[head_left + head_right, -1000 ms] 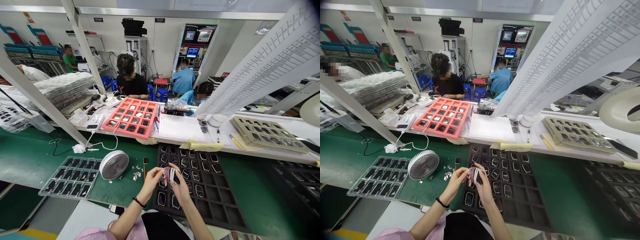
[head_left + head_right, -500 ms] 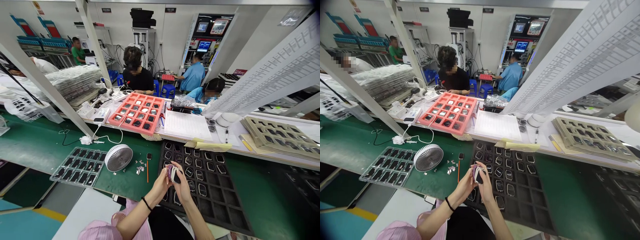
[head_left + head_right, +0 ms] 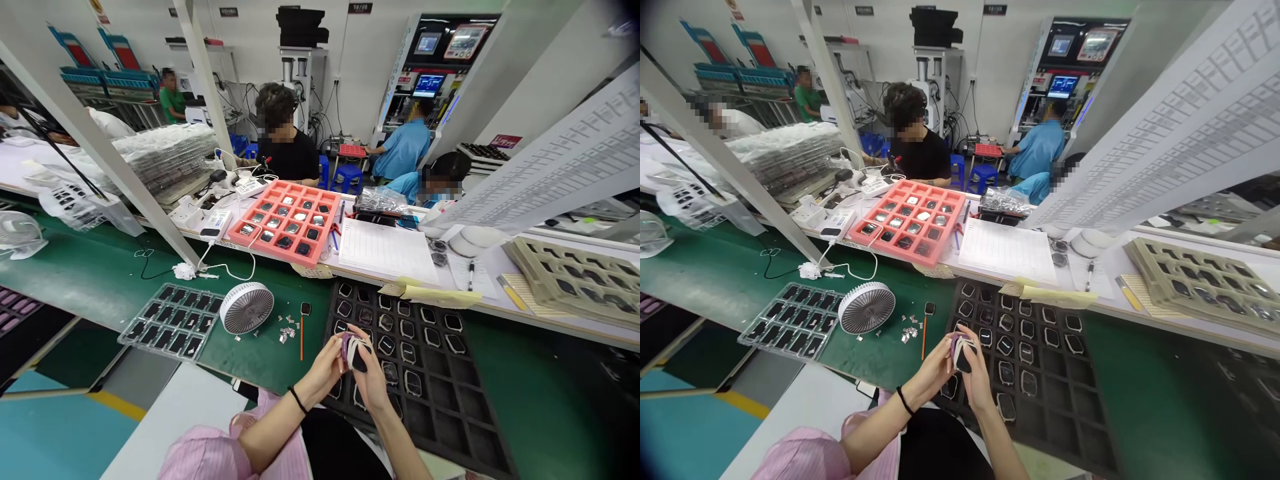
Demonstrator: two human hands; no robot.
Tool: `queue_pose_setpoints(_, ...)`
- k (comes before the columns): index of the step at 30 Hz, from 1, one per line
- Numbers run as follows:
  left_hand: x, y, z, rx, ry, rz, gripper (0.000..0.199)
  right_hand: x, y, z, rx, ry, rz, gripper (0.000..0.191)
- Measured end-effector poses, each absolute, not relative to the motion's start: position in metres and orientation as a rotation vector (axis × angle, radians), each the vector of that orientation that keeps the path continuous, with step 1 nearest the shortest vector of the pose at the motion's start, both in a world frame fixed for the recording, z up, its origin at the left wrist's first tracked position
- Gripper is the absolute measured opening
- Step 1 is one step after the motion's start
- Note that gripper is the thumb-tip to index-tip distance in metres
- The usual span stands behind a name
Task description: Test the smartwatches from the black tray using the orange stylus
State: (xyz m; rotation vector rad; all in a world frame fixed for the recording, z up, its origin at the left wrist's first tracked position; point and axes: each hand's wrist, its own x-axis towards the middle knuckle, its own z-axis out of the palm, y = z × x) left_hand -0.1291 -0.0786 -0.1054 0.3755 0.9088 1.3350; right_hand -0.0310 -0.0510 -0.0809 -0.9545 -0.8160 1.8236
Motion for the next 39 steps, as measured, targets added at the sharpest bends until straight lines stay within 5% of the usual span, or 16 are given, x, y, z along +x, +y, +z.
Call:
queue_pose_setpoints(5,-0.145,-0.073,-0.139,0.542,1.152,1.242,0.059,-0.036,-0.055,-0.086,-0.968,-0.799,1.88,0.041)
queue_pose_setpoints(13,-0.24,-0.091,-0.21,0.652,1.952,1.104,0.013,-0.032,-0.048,-0.09,-0.973,-0.731,1.821,0.042)
queue_pose_setpoints(19,-0.25,-0.1,-0.228,0.762,2.174,0.996,0.012,-0.032,-0.047,-0.088,-0.938,-0.717,1.87,0.044)
queue_pose_setpoints(33,-0.176,-0.062,-0.09,0.876,1.377,1.387,0.029,-0.048,-0.047,-0.076,-0.893,-0.688,1.793,0.039)
queue_pose_setpoints(39,-0.16,-0.063,-0.068,0.701,1.267,1.49,0.028,-0.052,-0.05,-0.075,-0.903,-0.716,1.705,0.042)
